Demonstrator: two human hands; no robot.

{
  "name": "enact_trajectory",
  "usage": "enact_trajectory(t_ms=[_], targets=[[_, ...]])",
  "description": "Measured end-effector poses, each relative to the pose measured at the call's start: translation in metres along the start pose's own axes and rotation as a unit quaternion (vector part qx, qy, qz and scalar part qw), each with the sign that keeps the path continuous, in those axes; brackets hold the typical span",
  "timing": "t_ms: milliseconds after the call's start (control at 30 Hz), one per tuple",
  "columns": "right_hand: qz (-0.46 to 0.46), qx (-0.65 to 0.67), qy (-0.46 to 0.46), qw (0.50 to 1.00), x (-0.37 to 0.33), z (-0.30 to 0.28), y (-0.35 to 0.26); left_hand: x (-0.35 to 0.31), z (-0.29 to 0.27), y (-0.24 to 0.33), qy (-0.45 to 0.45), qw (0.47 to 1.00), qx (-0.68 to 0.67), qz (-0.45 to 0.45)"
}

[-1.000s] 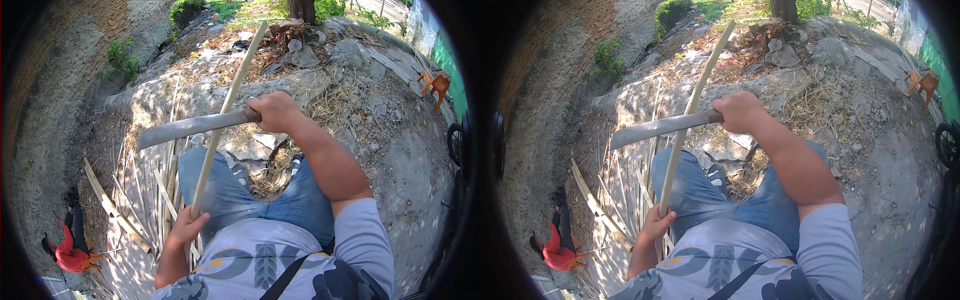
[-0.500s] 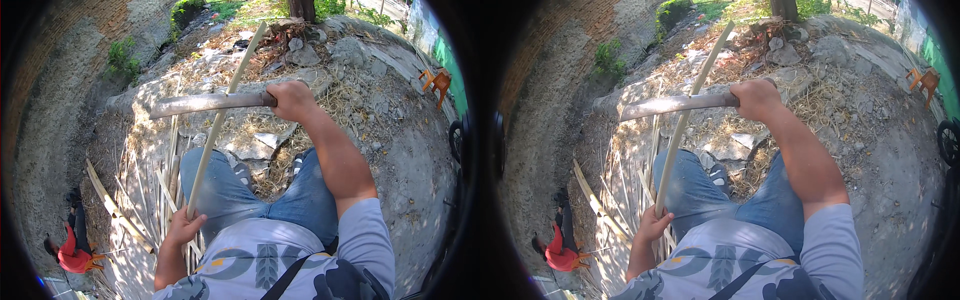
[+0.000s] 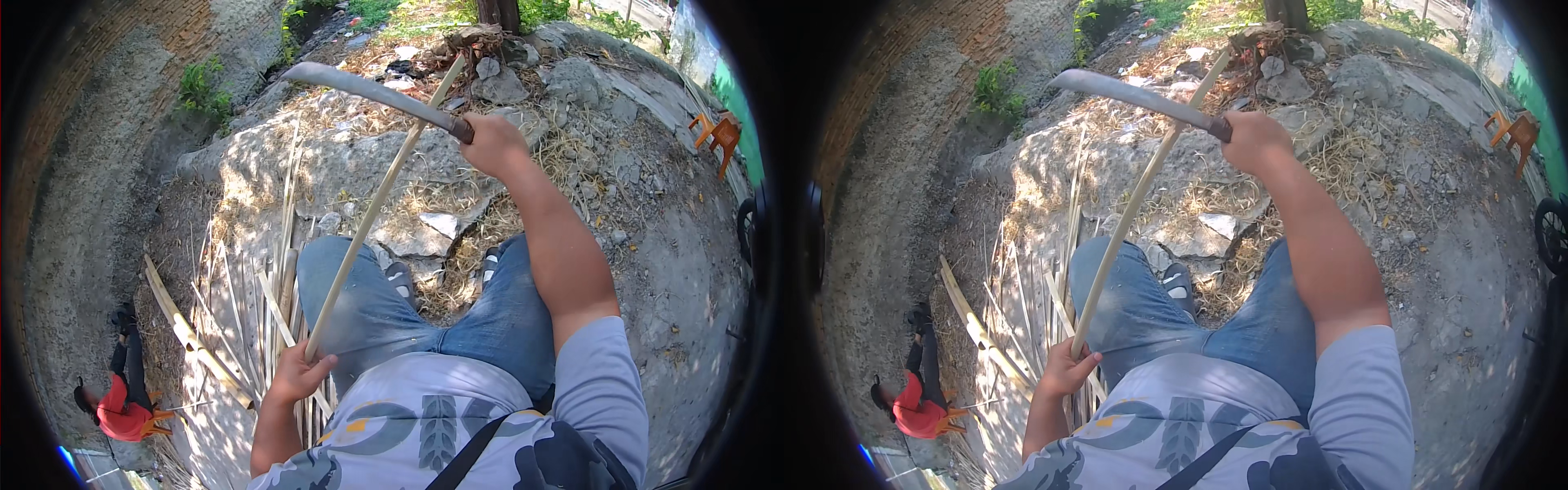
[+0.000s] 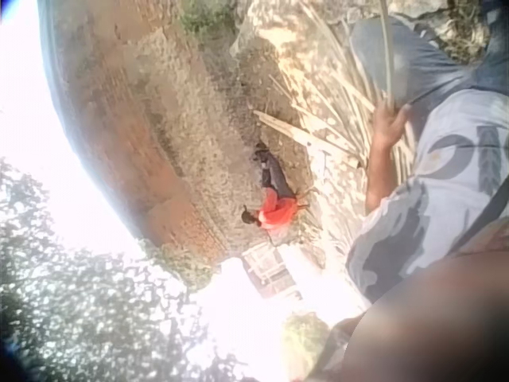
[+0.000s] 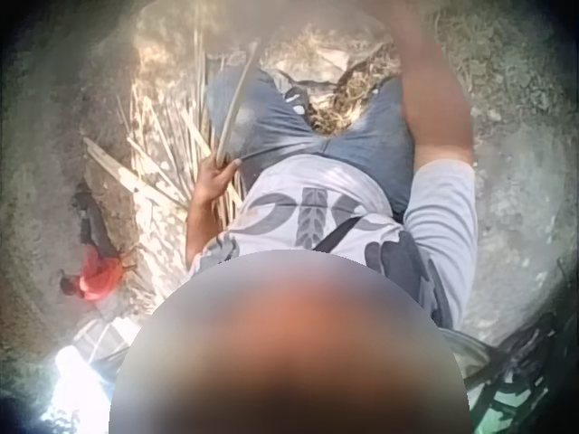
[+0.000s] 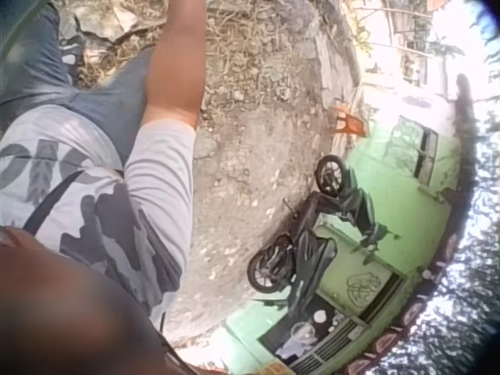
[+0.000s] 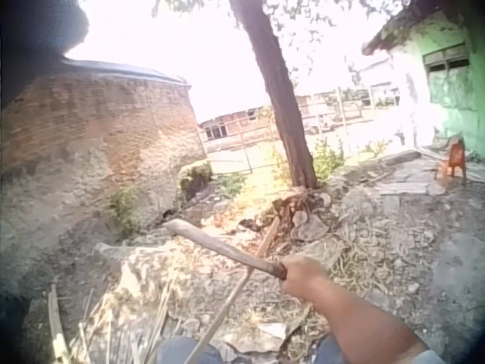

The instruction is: The person scrapes a bamboo stick with a large knife while other sticks lie on the ground.

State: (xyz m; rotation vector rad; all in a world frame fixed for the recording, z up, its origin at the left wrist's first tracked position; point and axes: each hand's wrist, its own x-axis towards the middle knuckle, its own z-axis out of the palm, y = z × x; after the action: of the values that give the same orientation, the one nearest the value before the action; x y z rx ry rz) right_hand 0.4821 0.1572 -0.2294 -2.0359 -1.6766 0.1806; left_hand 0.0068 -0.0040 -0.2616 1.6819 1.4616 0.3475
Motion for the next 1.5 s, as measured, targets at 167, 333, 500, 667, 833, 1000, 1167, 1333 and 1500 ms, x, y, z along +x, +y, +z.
enact_trajectory(t_ms=[167, 333, 500, 667, 833, 1000, 1167, 1333, 1500], targets=[[0.058, 0.047, 0.037, 0.996, 0.006, 0.004, 0.04, -0.006, 0.001, 0.007, -0.028, 0.999, 0.005, -0.045], [-0.039, 0.017, 0.035, 0.998, -0.011, 0.016, -0.001, 0.014, 0.012, -0.003, -0.018, 0.999, -0.036, 0.025], [-0.297, -0.098, -0.032, 0.949, -0.027, 0.013, -0.04, 0.012, 0.014, 0.003, -0.015, 0.997, -0.075, 0.021], [-0.227, -0.067, 0.008, 0.972, -0.009, 0.018, 0.0, -0.003, 0.012, -0.001, -0.036, 0.994, -0.101, -0.011], [-0.114, -0.022, 0.035, 0.993, -0.007, 0.014, 0.009, 0.0, 0.017, 0.0, -0.03, 0.995, -0.087, -0.035], [-0.101, -0.068, -0.026, 0.992, -0.011, 0.008, -0.009, -0.005, 0.018, -0.004, -0.023, 0.993, -0.111, -0.029], [-0.242, -0.058, -0.021, 0.968, -0.027, 0.024, -0.033, 0.005, 0.024, -0.001, -0.018, 0.994, -0.11, -0.013], [-0.358, -0.079, -0.025, 0.93, -0.027, 0.034, -0.048, 0.007, 0.017, -0.007, -0.002, 0.995, -0.099, 0.009], [-0.104, -0.021, 0.029, 0.994, -0.001, 0.02, 0.015, -0.006, 0.007, -0.005, -0.04, 0.997, -0.054, -0.049]])
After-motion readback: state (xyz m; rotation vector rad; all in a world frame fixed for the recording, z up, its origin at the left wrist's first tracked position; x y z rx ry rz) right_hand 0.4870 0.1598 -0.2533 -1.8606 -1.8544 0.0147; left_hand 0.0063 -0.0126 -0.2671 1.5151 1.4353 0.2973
